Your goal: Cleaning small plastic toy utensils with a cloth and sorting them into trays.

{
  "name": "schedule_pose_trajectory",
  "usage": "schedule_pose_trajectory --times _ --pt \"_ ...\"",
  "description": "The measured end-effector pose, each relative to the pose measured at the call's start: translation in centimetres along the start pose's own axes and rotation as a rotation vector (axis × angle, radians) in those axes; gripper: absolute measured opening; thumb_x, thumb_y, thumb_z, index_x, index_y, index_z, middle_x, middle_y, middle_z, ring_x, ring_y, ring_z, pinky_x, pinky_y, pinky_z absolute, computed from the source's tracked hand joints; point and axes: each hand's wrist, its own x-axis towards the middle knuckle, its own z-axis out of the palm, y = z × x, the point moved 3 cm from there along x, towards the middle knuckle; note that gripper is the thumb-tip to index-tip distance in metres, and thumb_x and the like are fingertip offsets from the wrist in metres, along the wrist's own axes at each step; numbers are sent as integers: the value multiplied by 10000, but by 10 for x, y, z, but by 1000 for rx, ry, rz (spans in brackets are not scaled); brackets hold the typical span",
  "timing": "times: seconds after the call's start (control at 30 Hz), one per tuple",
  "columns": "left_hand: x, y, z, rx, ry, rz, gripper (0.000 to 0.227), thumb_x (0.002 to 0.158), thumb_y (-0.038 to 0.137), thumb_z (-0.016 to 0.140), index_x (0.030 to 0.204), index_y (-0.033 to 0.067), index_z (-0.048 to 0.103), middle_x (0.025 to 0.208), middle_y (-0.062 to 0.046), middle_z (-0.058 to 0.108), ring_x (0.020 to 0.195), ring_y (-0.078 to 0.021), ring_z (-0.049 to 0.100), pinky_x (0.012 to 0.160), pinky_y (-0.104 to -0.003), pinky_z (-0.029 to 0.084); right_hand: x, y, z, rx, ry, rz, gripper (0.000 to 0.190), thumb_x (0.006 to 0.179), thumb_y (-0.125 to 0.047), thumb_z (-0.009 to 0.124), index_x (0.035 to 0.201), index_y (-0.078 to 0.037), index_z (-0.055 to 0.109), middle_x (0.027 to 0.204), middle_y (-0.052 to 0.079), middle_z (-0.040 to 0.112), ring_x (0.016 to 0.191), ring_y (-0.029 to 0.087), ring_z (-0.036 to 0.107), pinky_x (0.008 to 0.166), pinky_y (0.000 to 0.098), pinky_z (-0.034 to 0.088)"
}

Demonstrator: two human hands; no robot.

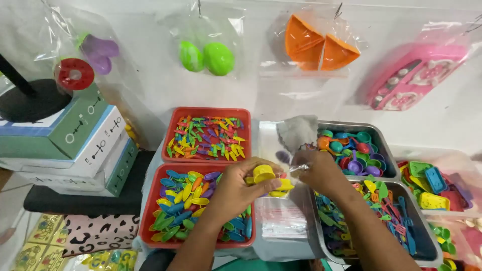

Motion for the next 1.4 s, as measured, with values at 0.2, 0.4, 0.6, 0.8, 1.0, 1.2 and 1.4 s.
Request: schedule_pose_trajectory --times 0.2,0.4,0.6,0.8,1.0,1.2,1.4 --pt "1 8 11 322 9 -153 272 799 149 837 1053 55 811 764 -16 755 587 -67 564 528 -216 469 -61 16 -123 638 581 -120 149 960 14 733 1098 -42 726 840 31 657 659 55 492 586 167 393" --pt "5 6 21 485 -14 -211 294 778 213 846 1054 111 840 688 19 732 529 -79 488 497 -234 408 -113 61 -196 410 600 -556 148 1037 34 602 1168 -21 560 1119 136 612 972 179 655 971 277 608" --pt "4 5 22 626 -30 -255 285 800 322 829 970 95 801 651 0 700 497 -109 459 481 -284 379 -126 -49 -226 13 530 -543 140 873 74 730 986 85 648 942 183 699 737 202 635 713 300 507" --pt "3 5 24 629 -57 -293 273 804 295 833 1032 146 821 688 17 726 518 -93 490 504 -266 392 -122 -93 -223 -113 526 -569 168 775 63 807 928 51 738 815 120 729 640 171 630 602 270 481" --pt "2 6 23 649 -51 -283 299 794 306 833 1052 157 808 734 16 751 531 -109 512 516 -278 419 -108 -93 -214 -114 420 -546 167 739 -47 845 894 -34 784 949 90 723 751 173 655 566 289 482" --pt "3 14 25 645 -66 -314 327 794 317 834 1082 164 820 739 10 766 493 -91 486 483 -258 385 -93 -103 -209 -128 294 -682 171 770 -80 803 941 -83 796 1228 107 678 1084 224 649 836 339 541" --pt "2 7 28 327 -104 -259 291 790 148 825 1074 88 816 898 2 854 617 -44 631 569 -190 512 -81 -120 -196 -5 247 -715 345 787 -111 795 1122 -53 737 1325 150 654 1159 251 663 916 362 541"
